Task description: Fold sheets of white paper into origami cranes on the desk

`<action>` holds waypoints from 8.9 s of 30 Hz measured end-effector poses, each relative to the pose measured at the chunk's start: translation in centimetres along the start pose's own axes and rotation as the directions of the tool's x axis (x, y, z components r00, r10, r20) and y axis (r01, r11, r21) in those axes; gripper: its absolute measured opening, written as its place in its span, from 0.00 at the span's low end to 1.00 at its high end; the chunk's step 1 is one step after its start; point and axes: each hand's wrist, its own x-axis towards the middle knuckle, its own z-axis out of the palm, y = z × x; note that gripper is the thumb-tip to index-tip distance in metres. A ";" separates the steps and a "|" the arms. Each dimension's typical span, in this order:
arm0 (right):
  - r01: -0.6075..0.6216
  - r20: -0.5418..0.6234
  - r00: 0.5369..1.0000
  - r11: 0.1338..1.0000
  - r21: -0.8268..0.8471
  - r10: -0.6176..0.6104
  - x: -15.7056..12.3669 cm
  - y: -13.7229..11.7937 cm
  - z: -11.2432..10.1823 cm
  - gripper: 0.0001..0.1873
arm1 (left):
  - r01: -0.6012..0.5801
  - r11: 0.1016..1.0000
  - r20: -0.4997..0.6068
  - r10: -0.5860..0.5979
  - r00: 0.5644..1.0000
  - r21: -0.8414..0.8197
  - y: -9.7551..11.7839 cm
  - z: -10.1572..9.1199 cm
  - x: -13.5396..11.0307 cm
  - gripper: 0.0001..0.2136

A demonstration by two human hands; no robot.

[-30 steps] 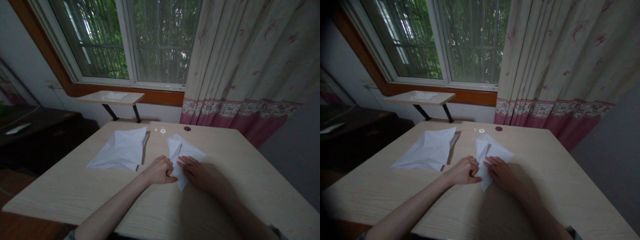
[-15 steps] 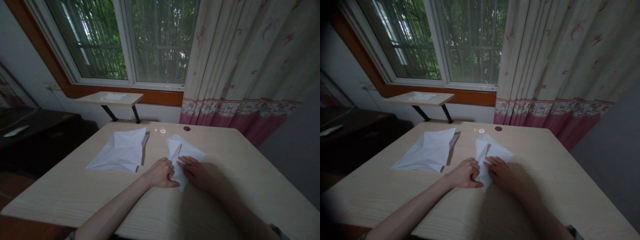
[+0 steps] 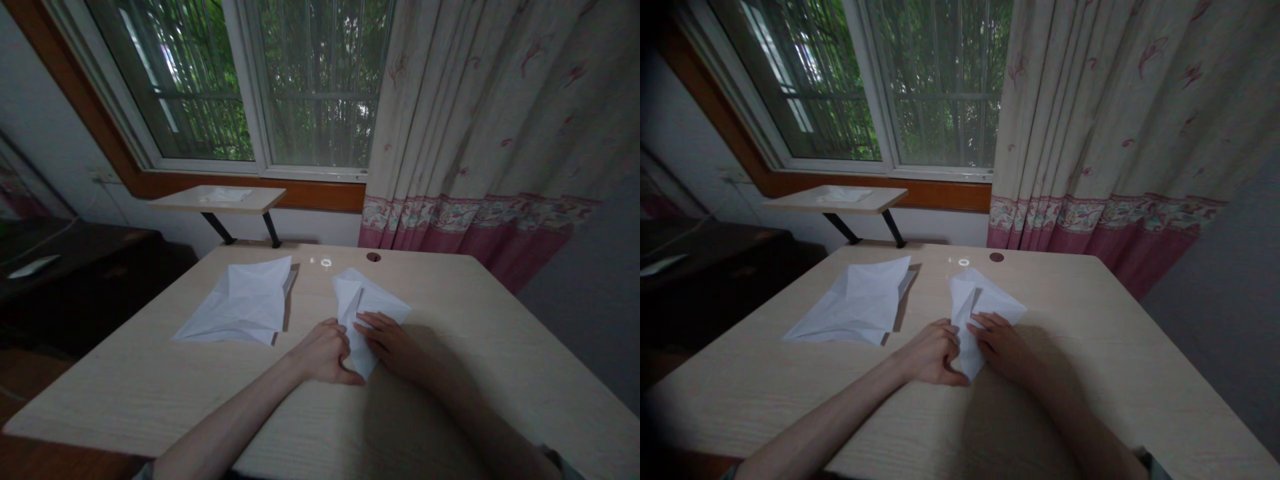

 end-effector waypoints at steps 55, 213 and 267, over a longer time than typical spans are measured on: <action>0.012 -0.239 0.971 1.000 -0.025 -0.017 -0.3 1.2 1.1 0.21 | 0.137 0.986 -0.215 -0.114 0.970 0.091 -2.3 -0.5 -0.3 0.10; -0.137 -0.481 0.872 0.896 -0.422 -0.093 0.3 0.7 0.6 0.22 | 0.236 0.972 -0.224 -0.229 0.947 0.003 -2.8 0.6 -0.5 0.17; 0.032 -0.217 0.976 0.999 -0.006 -0.033 0.1 1.7 0.6 0.33 | 0.139 0.988 -0.214 -0.149 0.965 -0.062 -2.1 1.3 -0.4 0.18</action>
